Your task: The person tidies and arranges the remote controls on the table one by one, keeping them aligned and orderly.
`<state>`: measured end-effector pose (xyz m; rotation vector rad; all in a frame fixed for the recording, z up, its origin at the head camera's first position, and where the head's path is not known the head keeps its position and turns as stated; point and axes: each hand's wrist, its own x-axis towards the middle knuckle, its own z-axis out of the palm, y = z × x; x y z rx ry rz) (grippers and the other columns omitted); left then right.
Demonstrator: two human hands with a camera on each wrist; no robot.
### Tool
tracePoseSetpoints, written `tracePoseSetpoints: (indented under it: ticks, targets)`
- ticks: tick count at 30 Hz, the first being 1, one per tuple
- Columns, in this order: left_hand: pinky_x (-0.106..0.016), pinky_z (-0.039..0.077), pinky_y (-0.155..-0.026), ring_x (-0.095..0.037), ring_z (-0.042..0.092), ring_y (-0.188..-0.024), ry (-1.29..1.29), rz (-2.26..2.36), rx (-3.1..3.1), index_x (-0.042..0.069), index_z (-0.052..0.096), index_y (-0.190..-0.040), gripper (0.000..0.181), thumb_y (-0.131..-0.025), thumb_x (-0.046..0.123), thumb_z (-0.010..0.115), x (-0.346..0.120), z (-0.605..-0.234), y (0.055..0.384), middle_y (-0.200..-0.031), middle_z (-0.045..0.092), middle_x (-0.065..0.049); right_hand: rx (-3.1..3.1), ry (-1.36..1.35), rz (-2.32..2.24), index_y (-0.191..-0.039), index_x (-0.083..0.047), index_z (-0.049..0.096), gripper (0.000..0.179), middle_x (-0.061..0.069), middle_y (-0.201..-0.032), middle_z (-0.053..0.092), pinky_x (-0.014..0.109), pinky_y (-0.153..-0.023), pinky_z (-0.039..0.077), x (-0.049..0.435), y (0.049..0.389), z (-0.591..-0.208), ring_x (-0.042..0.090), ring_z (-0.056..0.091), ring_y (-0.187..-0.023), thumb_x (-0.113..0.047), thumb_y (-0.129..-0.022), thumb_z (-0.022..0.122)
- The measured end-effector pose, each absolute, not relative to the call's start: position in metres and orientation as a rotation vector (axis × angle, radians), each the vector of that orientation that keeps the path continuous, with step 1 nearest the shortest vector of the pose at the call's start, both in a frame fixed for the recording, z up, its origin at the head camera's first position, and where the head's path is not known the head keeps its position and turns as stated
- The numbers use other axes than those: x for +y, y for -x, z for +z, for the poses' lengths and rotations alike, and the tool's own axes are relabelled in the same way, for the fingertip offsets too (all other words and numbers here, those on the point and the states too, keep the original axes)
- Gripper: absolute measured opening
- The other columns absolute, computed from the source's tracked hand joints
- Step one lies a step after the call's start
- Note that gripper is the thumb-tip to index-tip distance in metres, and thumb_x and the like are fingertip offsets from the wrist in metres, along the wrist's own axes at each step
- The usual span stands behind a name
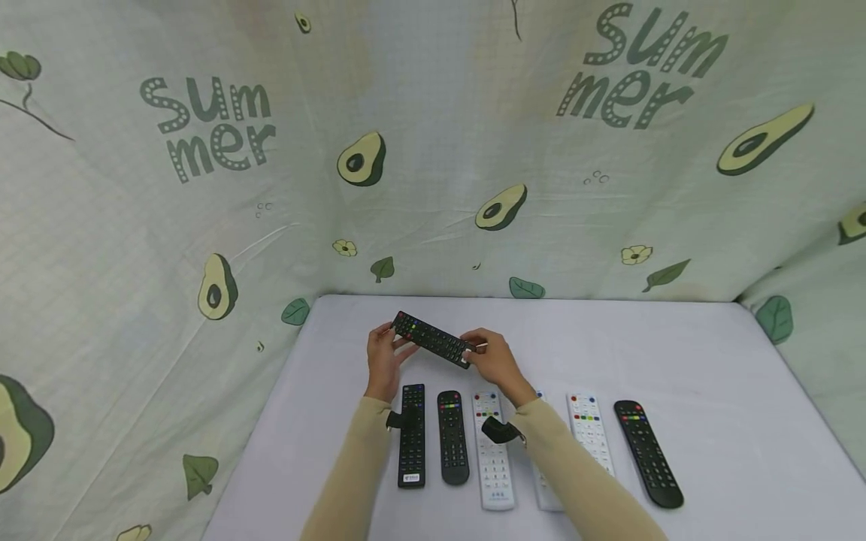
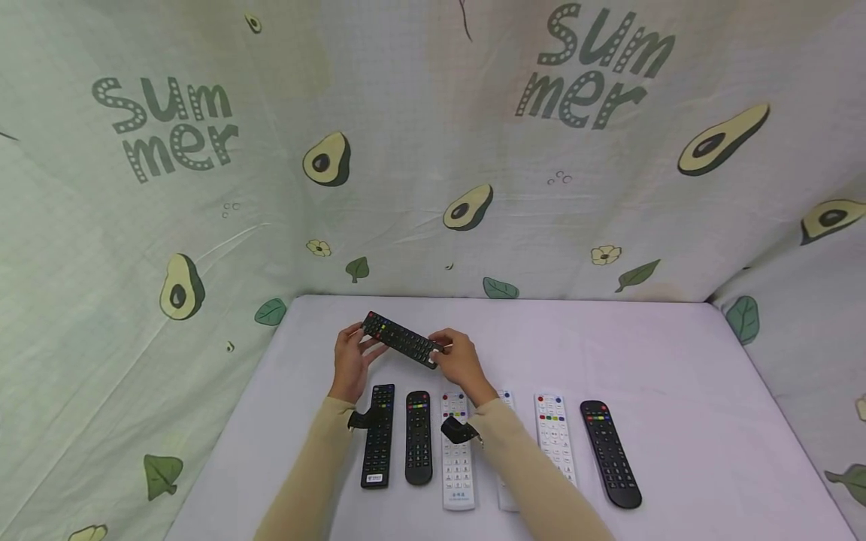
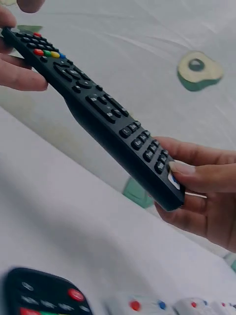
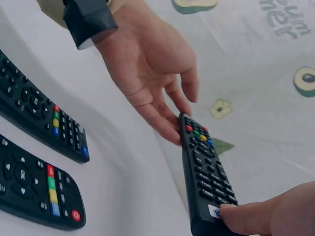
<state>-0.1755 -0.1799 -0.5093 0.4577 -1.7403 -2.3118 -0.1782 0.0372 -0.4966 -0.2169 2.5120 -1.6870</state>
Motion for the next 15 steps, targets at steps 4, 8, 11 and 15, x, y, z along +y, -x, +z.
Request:
tracePoseSetpoints:
  ticks: [4,8,11,15]
  targets:
    - [-0.038,0.065,-0.087,-0.02,0.065,-0.1,-0.463,-2.31,-1.727,-0.002,0.041,-0.14,0.029,-0.114,0.011,0.041,-0.162,-0.508,0.168,-0.133,0.051,-0.017,2.516,0.191,-1.68,-0.123,0.002,0.073,0.029,0.021,-0.119,0.07,0.043,-0.084,0.058,0.056,0.17,-0.494,0.032,0.067,-0.105,0.001,-0.095,0.07]
    - [-0.038,0.065,-0.087,-0.02,0.065,-0.098,-0.468,-2.307,-1.722,-0.003,0.043,-0.135,0.025,-0.113,0.007,0.041,-0.146,-0.507,0.161,-0.13,0.053,-0.019,2.525,0.167,-1.66,-0.125,0.002,0.072,0.03,0.022,-0.122,0.07,0.041,-0.082,0.058,0.074,0.161,-0.493,0.034,0.066,-0.108,0.001,-0.096,0.069]
    - [-0.038,0.065,-0.085,-0.02,0.066,-0.094,-0.468,-2.297,-1.733,-0.004,0.045,-0.131,0.021,-0.113,0.005,0.042,-0.137,-0.508,0.157,-0.126,0.055,-0.019,2.513,0.14,-1.657,-0.127,0.002,0.071,0.03,0.022,-0.125,0.07,0.036,-0.08,0.056,0.087,0.153,-0.492,0.035,0.066,-0.11,0.001,-0.097,0.068]
    - [-0.038,0.066,-0.082,-0.019,0.066,-0.091,-0.459,-2.271,-1.767,-0.004,0.048,-0.126,0.017,-0.112,0.006,0.045,-0.122,-0.511,0.153,-0.119,0.057,-0.018,2.503,0.132,-1.657,-0.129,0.003,0.07,0.031,0.024,-0.127,0.068,0.034,-0.078,0.056,0.103,0.141,-0.489,0.036,0.066,-0.112,0.001,-0.098,0.068]
